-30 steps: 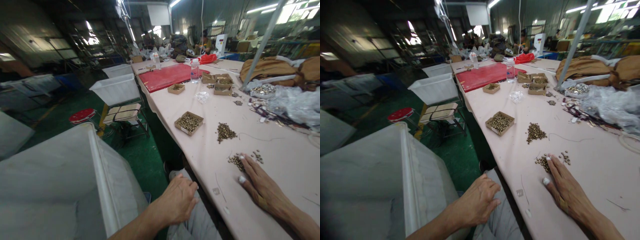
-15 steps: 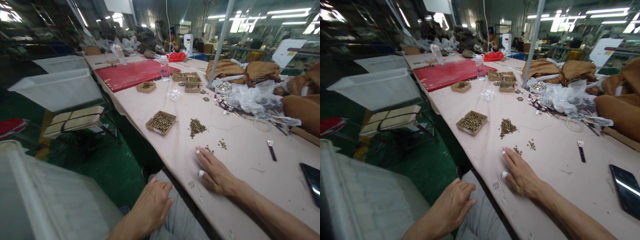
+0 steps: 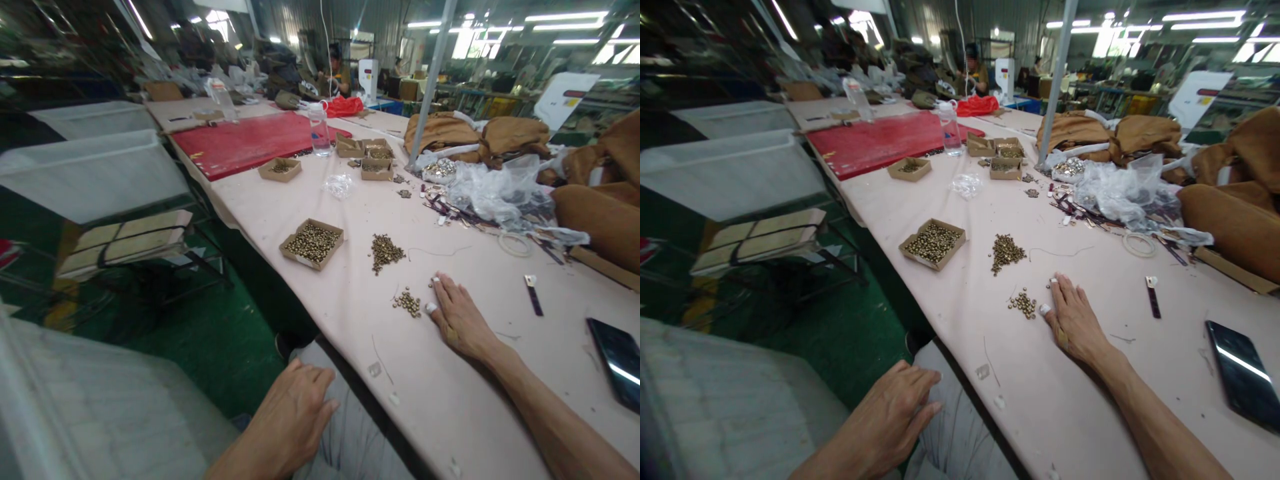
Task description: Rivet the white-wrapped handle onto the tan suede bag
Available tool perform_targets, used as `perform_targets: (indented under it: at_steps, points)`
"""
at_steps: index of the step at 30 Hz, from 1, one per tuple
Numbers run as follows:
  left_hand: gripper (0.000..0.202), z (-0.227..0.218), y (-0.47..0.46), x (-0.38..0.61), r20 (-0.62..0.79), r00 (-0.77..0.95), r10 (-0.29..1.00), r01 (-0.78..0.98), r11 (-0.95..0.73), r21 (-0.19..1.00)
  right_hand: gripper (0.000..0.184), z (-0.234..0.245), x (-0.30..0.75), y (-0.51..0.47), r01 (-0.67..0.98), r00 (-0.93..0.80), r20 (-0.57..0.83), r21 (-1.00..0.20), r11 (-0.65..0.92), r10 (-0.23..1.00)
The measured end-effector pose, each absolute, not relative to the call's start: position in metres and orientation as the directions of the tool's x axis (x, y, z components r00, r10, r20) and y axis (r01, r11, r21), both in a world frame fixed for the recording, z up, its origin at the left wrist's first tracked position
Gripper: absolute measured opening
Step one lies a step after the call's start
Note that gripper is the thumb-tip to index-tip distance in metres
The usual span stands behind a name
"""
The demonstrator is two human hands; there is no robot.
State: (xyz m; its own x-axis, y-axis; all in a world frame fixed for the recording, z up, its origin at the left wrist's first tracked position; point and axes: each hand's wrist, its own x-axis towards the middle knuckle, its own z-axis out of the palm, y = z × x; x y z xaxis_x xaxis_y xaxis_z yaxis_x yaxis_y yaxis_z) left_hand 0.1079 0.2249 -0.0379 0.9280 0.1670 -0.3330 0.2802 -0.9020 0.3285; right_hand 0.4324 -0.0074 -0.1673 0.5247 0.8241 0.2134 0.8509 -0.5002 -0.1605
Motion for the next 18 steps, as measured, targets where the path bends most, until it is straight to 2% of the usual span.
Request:
perform_targets:
  at_steps: [7, 11, 13, 15, 18]
  points:
    - [0.023, -0.044, 0.227, 0.107, -0.338, 0.925, 0.172, 0.286, -0.902, 0.325, 0.061, -0.17, 0.436, -0.017, 0.82, 0.571, 0.247, -0.206, -0.534, 0.783]
    - [0.023, -0.046, 0.228, 0.107, -0.326, 0.931, 0.167, 0.28, -0.899, 0.337, 0.05, -0.162, 0.441, -0.022, 0.819, 0.571, 0.419, -0.346, -0.457, 0.706]
    - [0.024, -0.046, 0.229, 0.106, -0.308, 0.936, 0.17, 0.274, -0.9, 0.339, 0.041, -0.153, 0.445, -0.021, 0.799, 0.598, 0.462, -0.403, -0.446, 0.655]
    - [0.023, -0.046, 0.229, 0.106, -0.302, 0.939, 0.168, 0.27, -0.902, 0.338, 0.037, -0.142, 0.452, -0.018, 0.793, 0.605, 0.436, -0.403, -0.457, 0.666]
    - [0.023, -0.044, 0.229, 0.106, -0.306, 0.938, 0.159, 0.264, -0.902, 0.34, 0.033, -0.132, 0.466, -0.008, 0.828, 0.549, 0.368, -0.358, -0.431, 0.75]
